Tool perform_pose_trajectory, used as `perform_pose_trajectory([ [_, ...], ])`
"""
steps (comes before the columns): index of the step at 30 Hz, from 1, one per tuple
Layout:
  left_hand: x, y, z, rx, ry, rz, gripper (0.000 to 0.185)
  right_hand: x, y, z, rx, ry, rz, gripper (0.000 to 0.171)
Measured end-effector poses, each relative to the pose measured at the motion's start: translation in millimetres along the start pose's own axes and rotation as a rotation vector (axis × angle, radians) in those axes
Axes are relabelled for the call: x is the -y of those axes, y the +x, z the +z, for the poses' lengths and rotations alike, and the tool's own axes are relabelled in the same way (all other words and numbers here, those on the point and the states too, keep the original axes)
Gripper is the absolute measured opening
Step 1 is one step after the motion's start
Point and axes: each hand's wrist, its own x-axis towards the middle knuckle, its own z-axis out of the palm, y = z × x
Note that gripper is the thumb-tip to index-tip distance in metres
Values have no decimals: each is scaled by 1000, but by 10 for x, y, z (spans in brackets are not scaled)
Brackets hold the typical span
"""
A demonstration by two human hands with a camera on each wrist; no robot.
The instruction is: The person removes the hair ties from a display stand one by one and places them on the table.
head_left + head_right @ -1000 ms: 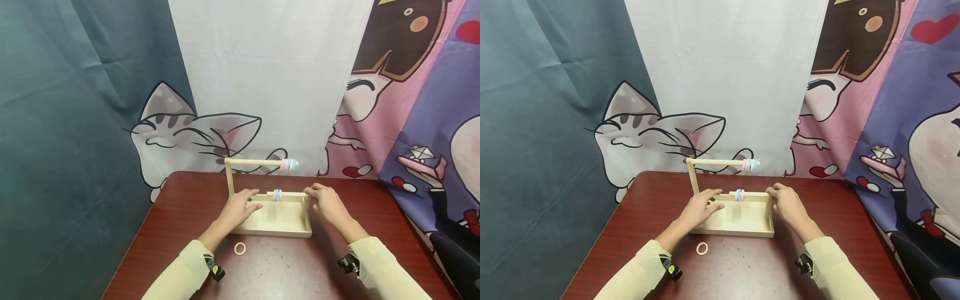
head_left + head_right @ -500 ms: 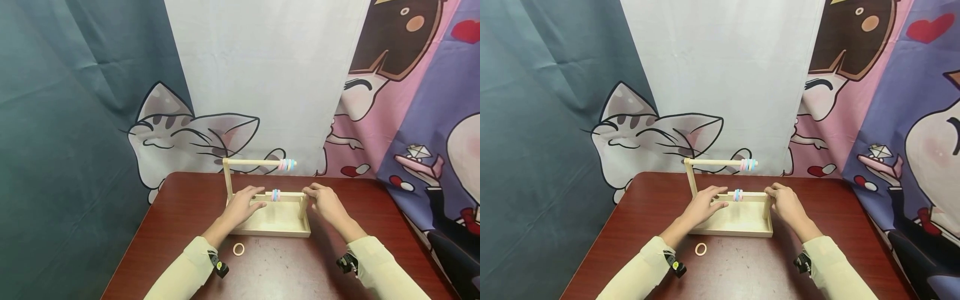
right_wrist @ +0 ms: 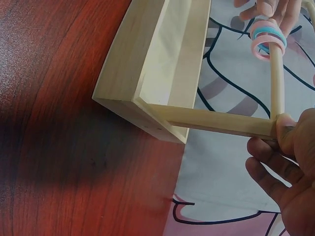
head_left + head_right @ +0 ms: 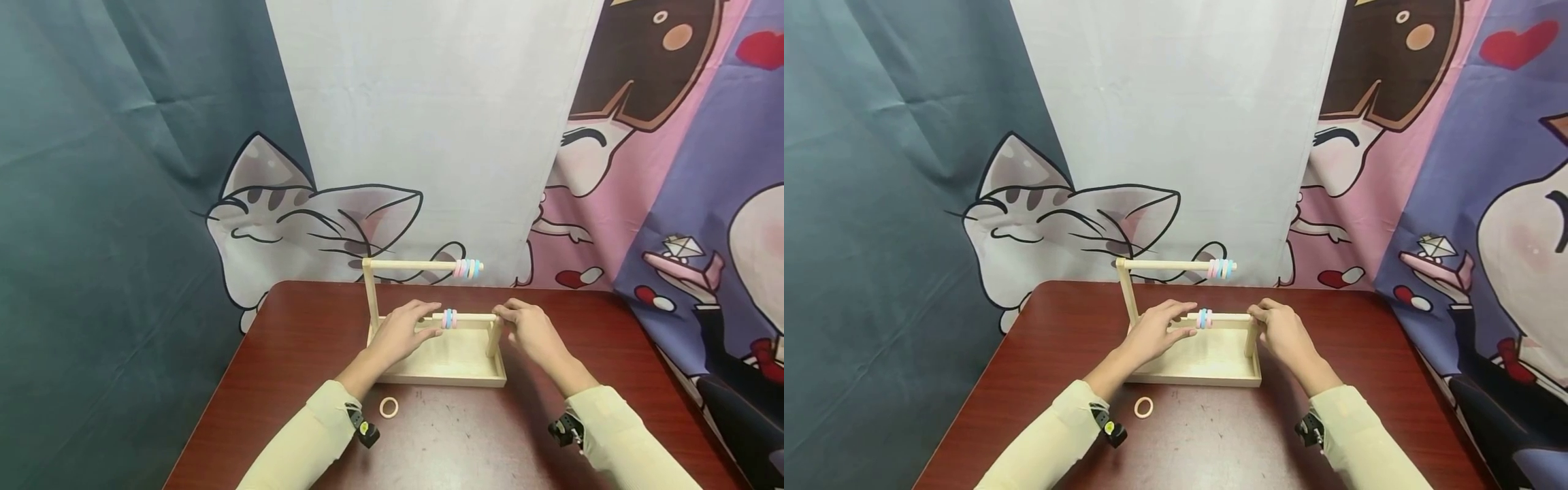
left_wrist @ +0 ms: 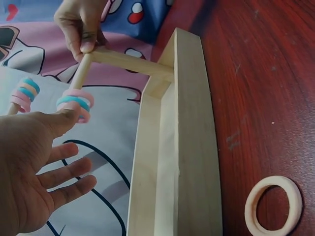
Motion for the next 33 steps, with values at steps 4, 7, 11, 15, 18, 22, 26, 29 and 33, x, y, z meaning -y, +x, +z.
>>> perform_pose_trajectory([
  [4, -15, 23, -1, 0, 12, 21, 53, 13, 5, -4, 1, 4, -1, 22],
  [7, -13, 42, 6, 5, 32, 24, 54, 24, 10, -8, 4, 6, 1, 21],
  [11, -11, 69, 10, 15, 48, 28, 56, 30, 12, -4, 2, -2, 4, 20],
  [15, -25, 95, 12, 15, 71, 39, 54, 27, 14, 5, -7, -2, 1, 21],
  [18, -36, 111, 18, 10, 88, 41, 51, 21, 15, 13, -7, 1, 1, 23],
  [22, -42, 123, 23, 2, 93, 38, 45, 18, 17, 19, -1, -2, 6, 24],
  [26, -48, 121, 12, -5, 85, 24, 41, 17, 14, 17, 2, -3, 11, 25],
  [29, -48, 116, -4, -8, 73, 13, 40, 18, 9, 15, 2, -6, 11, 27],
  [33, -50, 108, -27, -13, 48, 9, 36, 13, -2, 12, -2, -22, 5, 28],
])
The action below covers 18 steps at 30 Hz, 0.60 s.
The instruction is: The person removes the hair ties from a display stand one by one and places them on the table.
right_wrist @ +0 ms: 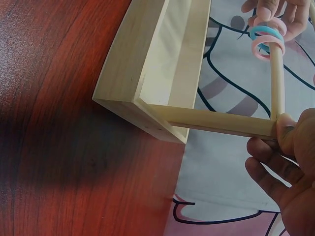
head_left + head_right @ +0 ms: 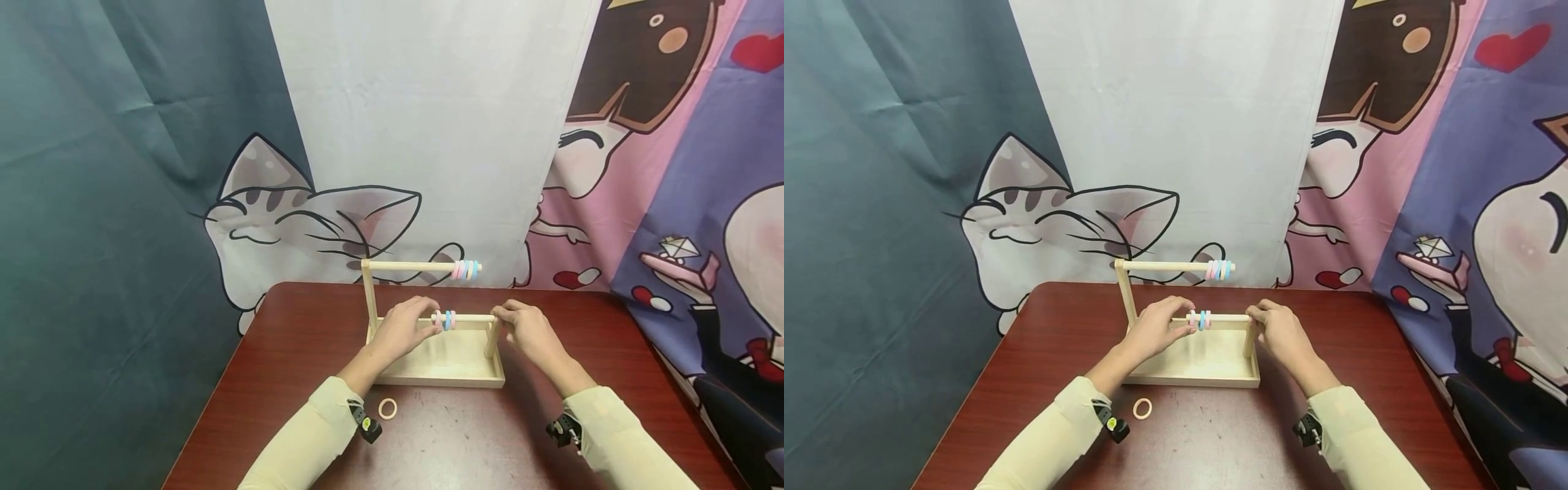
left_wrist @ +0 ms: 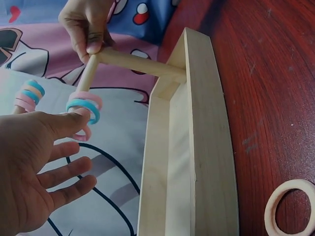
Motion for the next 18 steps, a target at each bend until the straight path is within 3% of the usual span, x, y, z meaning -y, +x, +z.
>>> perform_pose_trajectory([
  [8, 37, -44, -41, -36, -40, -4, 27, 24, 1, -23, -4, -3, -11, 30],
  [18, 120, -140, -91, -69, 14, -26, 32, -10, -10, 6, -3, -6, -14, 29],
])
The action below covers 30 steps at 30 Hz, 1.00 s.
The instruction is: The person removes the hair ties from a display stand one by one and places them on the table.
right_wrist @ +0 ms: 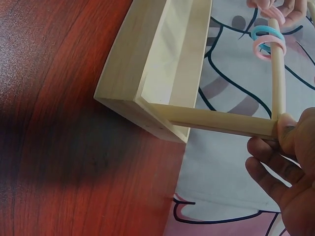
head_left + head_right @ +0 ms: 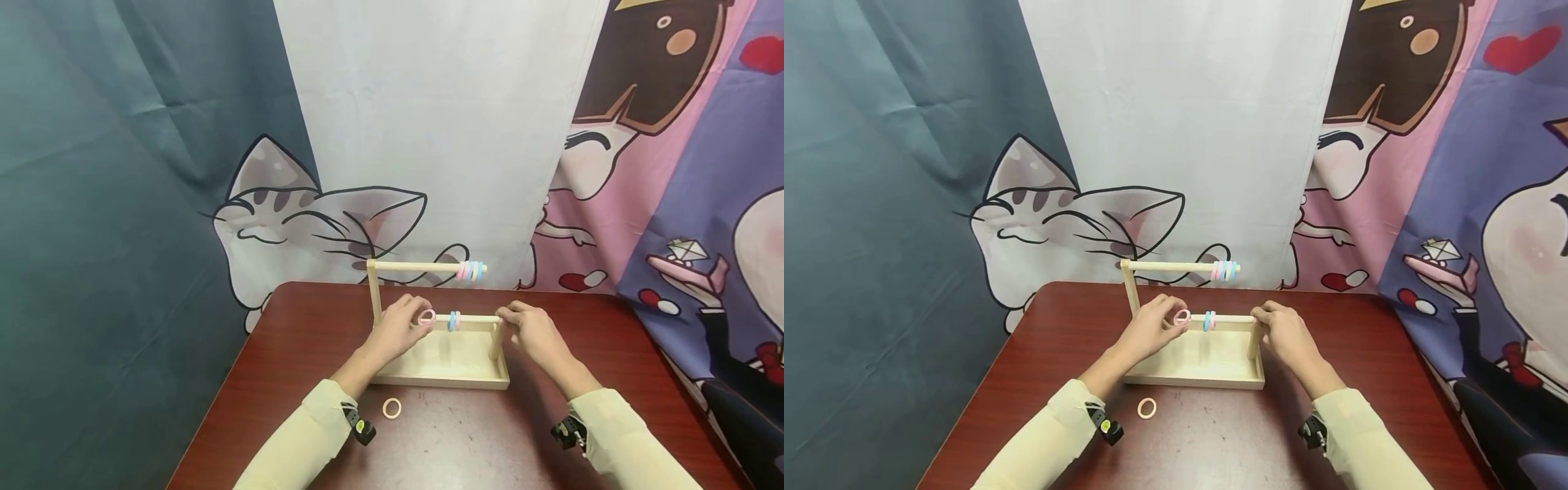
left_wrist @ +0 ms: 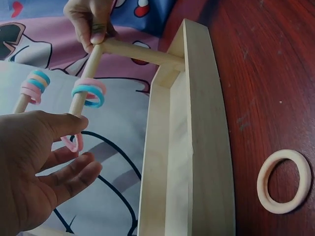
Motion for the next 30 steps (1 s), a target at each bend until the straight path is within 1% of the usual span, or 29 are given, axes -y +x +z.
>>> perform_pose_trajectory([
  [8, 41, -84, -25, 2, -11, 6, 31, -10, -1, -26, 2, 0, 8, 29],
  [16, 102, -215, -19, 22, -51, -13, 33, 6, -4, -15, 13, 13, 21, 28],
  [26, 154, -347, -32, 65, -5, -43, 35, 11, -8, -7, -8, 15, 14, 27],
  [30, 148, -385, -37, 90, 34, -44, 37, 16, -1, -8, -11, 20, 10, 26],
])
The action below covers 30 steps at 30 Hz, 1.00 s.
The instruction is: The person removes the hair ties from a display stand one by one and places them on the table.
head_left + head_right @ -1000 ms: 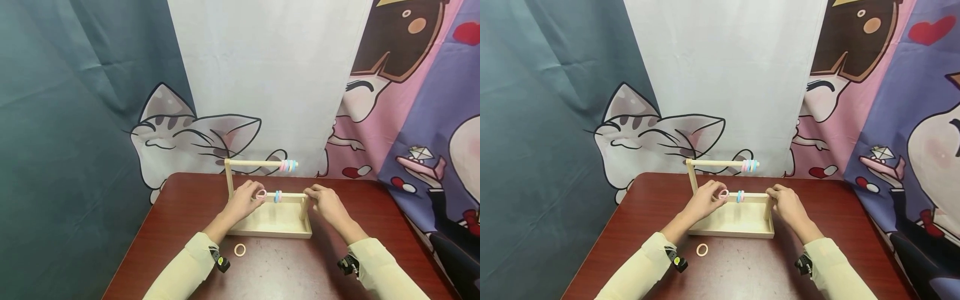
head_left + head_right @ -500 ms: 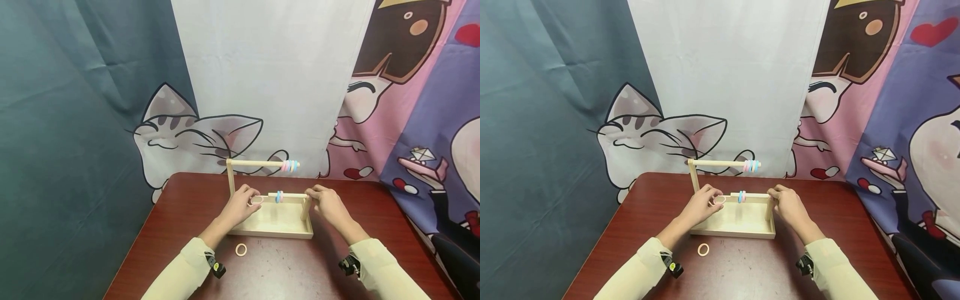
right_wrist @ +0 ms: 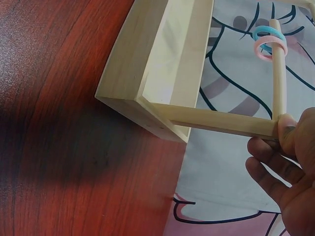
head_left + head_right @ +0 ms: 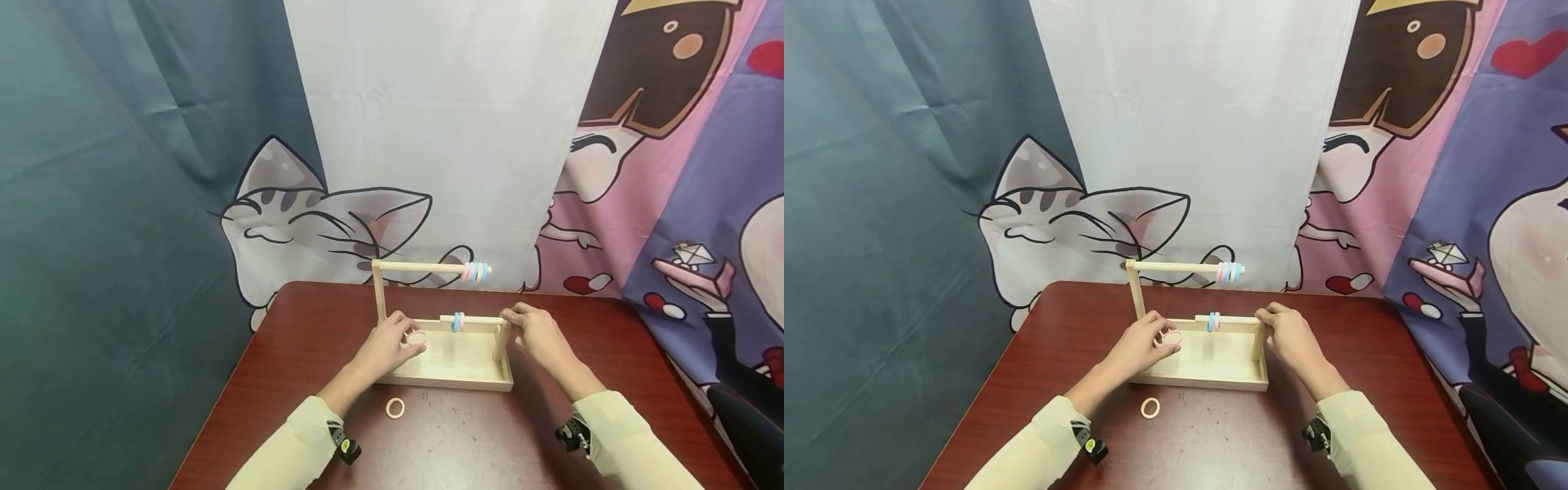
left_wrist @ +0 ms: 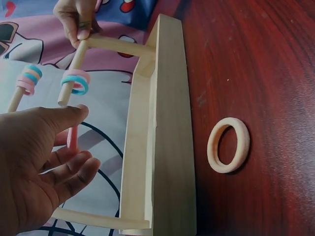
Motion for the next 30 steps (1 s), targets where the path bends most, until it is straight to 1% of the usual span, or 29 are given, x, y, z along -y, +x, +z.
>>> perform_pose_trajectory([
  [5, -17, -36, 7, 12, 45, 8, 37, -4, 4, 5, -21, -5, -16, 26],
  [11, -48, -72, 34, 29, 68, 27, 37, -9, 3, 8, -41, -5, -26, 25],
  [17, -76, -147, 76, 39, 107, 46, 39, -6, -8, 5, -30, -9, -21, 25],
  [22, -80, -201, 124, 38, 145, 76, 38, 4, -12, 3, -26, -11, -22, 24],
  [30, -134, -283, 171, 76, 186, 108, 36, 1, -6, 13, -22, -15, -22, 24],
])
